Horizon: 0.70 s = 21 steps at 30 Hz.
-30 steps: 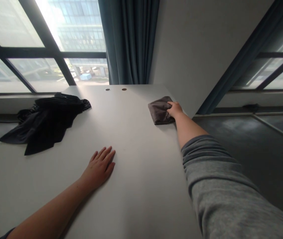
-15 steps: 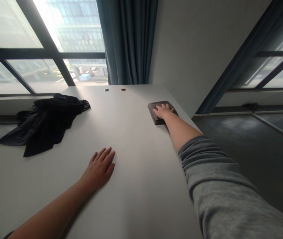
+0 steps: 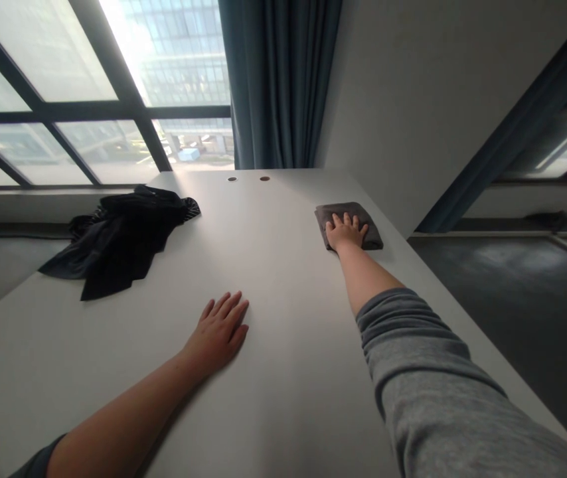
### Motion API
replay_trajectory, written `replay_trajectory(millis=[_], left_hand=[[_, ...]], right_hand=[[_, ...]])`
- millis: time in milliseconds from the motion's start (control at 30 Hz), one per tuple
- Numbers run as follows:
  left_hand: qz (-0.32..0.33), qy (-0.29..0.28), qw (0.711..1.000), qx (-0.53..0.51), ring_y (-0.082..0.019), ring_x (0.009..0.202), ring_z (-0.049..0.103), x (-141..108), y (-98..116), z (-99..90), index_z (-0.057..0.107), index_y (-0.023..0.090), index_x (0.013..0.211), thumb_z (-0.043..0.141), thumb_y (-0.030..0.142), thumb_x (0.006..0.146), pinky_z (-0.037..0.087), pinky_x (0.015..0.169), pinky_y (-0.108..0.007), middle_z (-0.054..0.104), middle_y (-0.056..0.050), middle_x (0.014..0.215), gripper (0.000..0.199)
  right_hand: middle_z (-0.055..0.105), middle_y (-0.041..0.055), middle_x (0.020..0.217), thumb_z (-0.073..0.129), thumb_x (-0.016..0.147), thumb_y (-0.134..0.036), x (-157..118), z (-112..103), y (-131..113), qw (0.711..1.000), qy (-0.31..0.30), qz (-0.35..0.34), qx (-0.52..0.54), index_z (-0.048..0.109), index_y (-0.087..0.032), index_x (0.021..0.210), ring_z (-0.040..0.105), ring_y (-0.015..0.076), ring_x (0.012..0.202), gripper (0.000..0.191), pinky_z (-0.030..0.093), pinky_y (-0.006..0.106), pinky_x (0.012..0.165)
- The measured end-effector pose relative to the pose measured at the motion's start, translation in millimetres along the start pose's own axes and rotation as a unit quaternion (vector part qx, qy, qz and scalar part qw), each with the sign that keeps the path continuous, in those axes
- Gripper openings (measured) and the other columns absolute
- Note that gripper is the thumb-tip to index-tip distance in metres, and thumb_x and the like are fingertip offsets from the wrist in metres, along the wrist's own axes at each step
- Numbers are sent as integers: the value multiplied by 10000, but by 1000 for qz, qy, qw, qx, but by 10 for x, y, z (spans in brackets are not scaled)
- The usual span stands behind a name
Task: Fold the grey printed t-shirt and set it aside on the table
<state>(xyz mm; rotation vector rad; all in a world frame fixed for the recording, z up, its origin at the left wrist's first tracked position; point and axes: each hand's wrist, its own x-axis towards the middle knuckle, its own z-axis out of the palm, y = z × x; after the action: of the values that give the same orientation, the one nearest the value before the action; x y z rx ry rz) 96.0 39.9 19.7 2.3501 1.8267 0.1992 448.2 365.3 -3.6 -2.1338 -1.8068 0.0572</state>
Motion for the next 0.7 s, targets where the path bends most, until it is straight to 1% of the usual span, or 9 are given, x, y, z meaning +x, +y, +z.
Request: replay_trajectory(millis=[167, 333, 433, 500, 567, 633, 700], left_hand=[[1, 6, 1000, -7, -319, 1584, 319, -4, -8, 10, 504, 239, 1570, 490, 339, 1013, 230, 1304, -580, 375, -69, 1701, 567], [4, 11, 1000, -17, -308, 1585, 319, -3, -19, 23, 513, 243, 1561, 496, 334, 1008, 221, 1307, -578, 382, -72, 1698, 561], [11, 19, 999, -23, -299, 1586, 316, 6, -43, 34, 521, 248, 1552, 502, 335, 1006, 217, 1310, -569, 390, -69, 1695, 553], [14, 21, 999, -24, -298, 1586, 316, 13, -63, 34, 525, 248, 1546, 502, 340, 1008, 218, 1311, -563, 393, -66, 1694, 547], [14, 17, 999, -27, -298, 1583, 323, 16, -79, 25, 527, 244, 1541, 509, 350, 1007, 222, 1311, -560, 397, -66, 1692, 545], [16, 12, 999, -31, -293, 1580, 331, 14, -87, 8, 525, 237, 1539, 522, 360, 1005, 229, 1311, -554, 401, -67, 1690, 548], [22, 14, 999, -32, -281, 1576, 339, 14, -91, -10, 526, 238, 1531, 538, 369, 1001, 235, 1312, -538, 414, -66, 1684, 546]], right_hand=[[302, 135, 1724, 275, 1042, -577, 149, 21, 18, 1000, 7, 0, -3, 447, -276, 1620, 201, 424, 1579, 674, 75, 759, 1219], [333, 137, 1709, 273, 1044, -574, 327, 36, 43, 1000, -5, 1, -5, 467, -279, 1606, 210, 420, 1578, 664, 99, 764, 1212], [329, 137, 1711, 288, 1046, -566, 334, 26, 27, 1000, -8, 1, 0, 473, -281, 1600, 212, 421, 1579, 650, 103, 775, 1204], [329, 130, 1713, 295, 1053, -535, 225, -23, 13, 1000, -4, -9, 3, 490, -276, 1588, 210, 414, 1583, 626, 107, 768, 1211], [325, 113, 1717, 299, 1060, -463, 12, -122, 7, 999, 24, -43, 11, 506, -264, 1576, 197, 393, 1595, 591, 135, 731, 1234], [311, 100, 1725, 311, 1056, -380, -280, -262, 10, 992, 79, -92, 30, 509, -245, 1575, 182, 364, 1609, 572, 186, 667, 1260], [283, 83, 1737, 317, 1051, -341, -611, -413, 16, 980, 141, -125, 59, 501, -233, 1583, 160, 325, 1624, 573, 216, 585, 1287]])
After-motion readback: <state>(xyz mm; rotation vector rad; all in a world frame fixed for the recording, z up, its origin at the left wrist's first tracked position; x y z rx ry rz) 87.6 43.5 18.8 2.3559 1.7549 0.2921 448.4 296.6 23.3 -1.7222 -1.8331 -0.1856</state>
